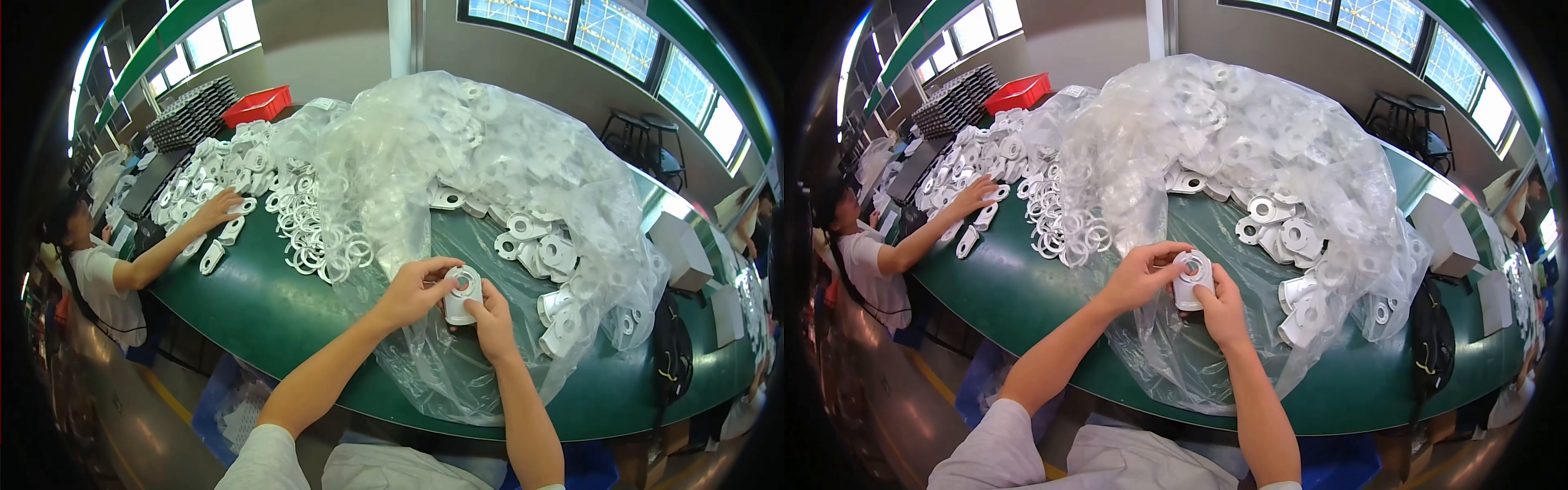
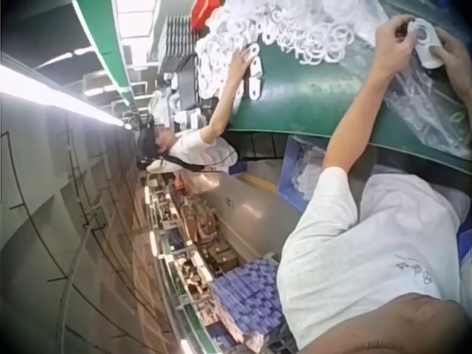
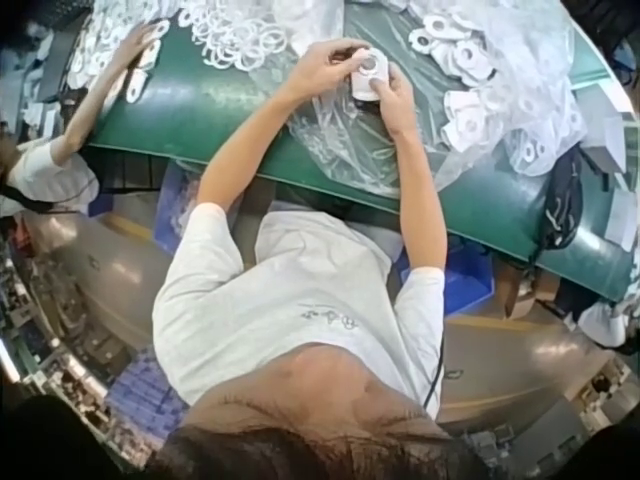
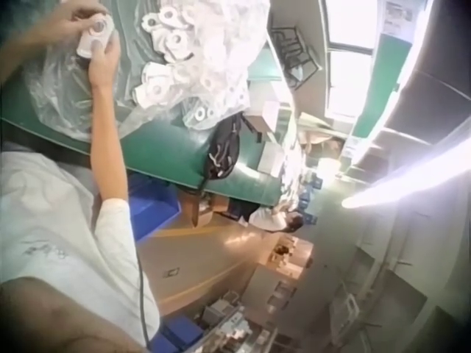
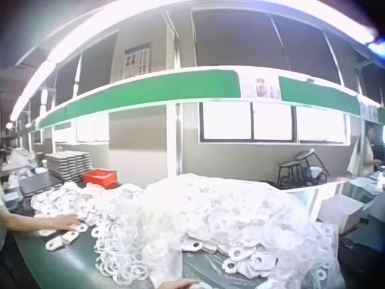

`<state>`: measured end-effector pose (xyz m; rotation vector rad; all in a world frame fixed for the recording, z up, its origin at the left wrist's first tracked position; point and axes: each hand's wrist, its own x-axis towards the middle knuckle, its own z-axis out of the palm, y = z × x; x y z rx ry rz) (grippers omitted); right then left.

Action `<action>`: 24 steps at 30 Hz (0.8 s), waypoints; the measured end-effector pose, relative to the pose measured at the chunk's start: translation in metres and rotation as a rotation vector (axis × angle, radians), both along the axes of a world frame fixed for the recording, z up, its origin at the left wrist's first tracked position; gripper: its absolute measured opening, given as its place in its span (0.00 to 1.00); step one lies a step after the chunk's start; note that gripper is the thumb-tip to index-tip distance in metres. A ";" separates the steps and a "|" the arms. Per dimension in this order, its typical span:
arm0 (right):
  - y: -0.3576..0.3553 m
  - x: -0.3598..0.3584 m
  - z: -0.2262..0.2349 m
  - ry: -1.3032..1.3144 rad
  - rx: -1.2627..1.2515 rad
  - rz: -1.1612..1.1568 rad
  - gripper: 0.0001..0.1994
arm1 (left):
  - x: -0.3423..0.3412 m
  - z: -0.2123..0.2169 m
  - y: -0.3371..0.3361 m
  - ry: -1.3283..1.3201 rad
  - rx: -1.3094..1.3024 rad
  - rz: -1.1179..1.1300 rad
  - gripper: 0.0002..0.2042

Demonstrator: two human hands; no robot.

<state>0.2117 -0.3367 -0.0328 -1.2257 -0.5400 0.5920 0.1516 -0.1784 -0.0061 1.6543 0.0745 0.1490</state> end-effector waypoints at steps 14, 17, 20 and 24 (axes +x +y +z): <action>0.004 -0.003 0.004 0.029 0.043 -0.037 0.12 | -0.034 0.021 0.028 -0.181 0.019 0.159 0.19; 0.005 -0.003 0.000 0.006 0.009 -0.022 0.13 | -0.080 0.002 0.095 -0.259 0.113 0.644 0.14; 0.009 -0.006 -0.001 -0.031 -0.029 0.010 0.13 | -0.136 -0.016 0.181 -0.176 0.140 0.975 0.12; 0.014 -0.011 0.000 -0.053 -0.052 0.034 0.13 | -0.183 -0.045 0.275 -0.108 0.341 1.211 0.13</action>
